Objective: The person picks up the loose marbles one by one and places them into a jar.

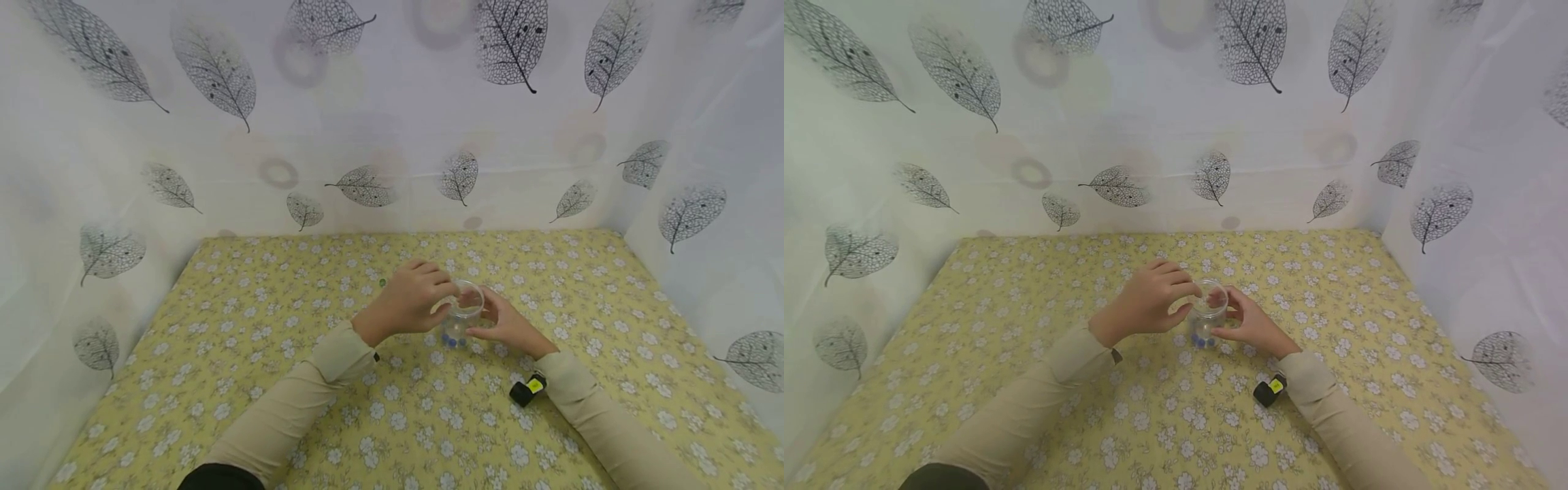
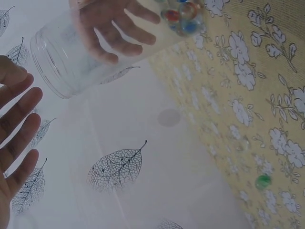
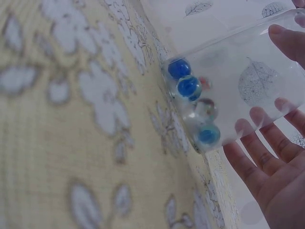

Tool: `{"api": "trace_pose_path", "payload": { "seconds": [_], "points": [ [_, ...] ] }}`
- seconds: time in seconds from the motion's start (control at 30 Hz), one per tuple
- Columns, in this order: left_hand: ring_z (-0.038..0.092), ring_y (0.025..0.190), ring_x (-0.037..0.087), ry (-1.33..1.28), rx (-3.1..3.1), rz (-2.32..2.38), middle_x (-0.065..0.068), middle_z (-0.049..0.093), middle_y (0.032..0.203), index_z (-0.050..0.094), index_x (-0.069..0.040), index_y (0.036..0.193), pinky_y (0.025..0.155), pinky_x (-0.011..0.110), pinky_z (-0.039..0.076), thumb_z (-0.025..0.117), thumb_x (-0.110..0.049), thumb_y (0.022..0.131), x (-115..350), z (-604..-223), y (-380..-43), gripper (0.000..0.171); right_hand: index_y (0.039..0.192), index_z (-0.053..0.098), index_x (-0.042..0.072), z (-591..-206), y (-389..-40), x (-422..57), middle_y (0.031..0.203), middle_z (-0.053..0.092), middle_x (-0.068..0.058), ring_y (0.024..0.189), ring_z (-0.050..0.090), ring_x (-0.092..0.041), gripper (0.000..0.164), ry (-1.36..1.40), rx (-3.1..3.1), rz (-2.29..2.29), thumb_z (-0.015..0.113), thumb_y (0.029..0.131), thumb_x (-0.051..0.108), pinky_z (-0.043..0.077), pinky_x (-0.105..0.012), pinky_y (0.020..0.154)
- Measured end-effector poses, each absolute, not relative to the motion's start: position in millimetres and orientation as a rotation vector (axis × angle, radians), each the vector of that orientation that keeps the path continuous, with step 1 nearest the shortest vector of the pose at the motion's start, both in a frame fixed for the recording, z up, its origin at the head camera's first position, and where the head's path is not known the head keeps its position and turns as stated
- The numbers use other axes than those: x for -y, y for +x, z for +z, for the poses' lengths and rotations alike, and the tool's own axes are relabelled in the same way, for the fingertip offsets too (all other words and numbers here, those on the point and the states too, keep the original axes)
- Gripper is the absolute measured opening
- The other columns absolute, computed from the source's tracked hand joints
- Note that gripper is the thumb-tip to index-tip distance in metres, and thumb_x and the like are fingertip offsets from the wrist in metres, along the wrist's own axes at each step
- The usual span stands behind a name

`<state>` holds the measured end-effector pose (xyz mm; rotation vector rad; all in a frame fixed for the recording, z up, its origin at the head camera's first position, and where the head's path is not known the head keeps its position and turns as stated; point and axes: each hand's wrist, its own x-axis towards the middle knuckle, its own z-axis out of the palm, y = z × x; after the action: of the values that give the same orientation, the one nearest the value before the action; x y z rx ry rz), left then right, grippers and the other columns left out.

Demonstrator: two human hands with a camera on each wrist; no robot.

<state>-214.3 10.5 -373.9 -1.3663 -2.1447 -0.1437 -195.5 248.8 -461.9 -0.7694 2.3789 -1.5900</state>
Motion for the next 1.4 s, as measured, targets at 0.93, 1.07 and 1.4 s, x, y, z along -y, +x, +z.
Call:
{"api": "trace_pose_path", "payload": {
  "seconds": [0.93, 1.07, 1.4],
  "points": [
    [0.064, 0.089, 0.015, -1.279, 2.254, -0.103, -0.004, 0.069, 0.090, 0.070, -0.019, 0.093, 0.087, 0.034, 0.050, 0.068, -0.024, 0.083, 31.6, -385.1, -241.2, 0.012, 0.140, 0.035, 0.003, -462.2, -195.1, -249.5, 0.136, 0.045, -0.021, 0.124, 0.045, -0.040, 0.066, -0.755, -2.408, -1.573, 0.070, 0.084, 0.010, 0.044, -0.021, 0.097],
    [0.063, 0.089, 0.016, -1.265, 2.265, -0.107, -0.002, 0.069, 0.090, 0.070, -0.018, 0.093, 0.089, 0.035, 0.049, 0.069, -0.023, 0.082, 40.5, -391.1, -249.9, 0.012, 0.138, 0.036, 0.002, -462.7, -195.4, -249.3, 0.135, 0.045, -0.022, 0.123, 0.045, -0.040, 0.064, -0.787, -2.401, -1.584, 0.069, 0.084, 0.009, 0.044, -0.017, 0.095],
    [0.062, 0.086, 0.016, -1.281, 2.256, -0.058, -0.002, 0.068, 0.086, 0.068, -0.017, 0.092, 0.087, 0.034, 0.050, 0.074, -0.023, 0.075, 58.9, -411.4, -270.8, 0.019, 0.137, 0.037, -0.001, -462.3, -194.8, -248.4, 0.134, 0.046, -0.024, 0.122, 0.047, -0.034, 0.062, -0.802, -2.402, -1.583, 0.069, 0.084, 0.008, 0.046, -0.021, 0.095]
  ]
}}
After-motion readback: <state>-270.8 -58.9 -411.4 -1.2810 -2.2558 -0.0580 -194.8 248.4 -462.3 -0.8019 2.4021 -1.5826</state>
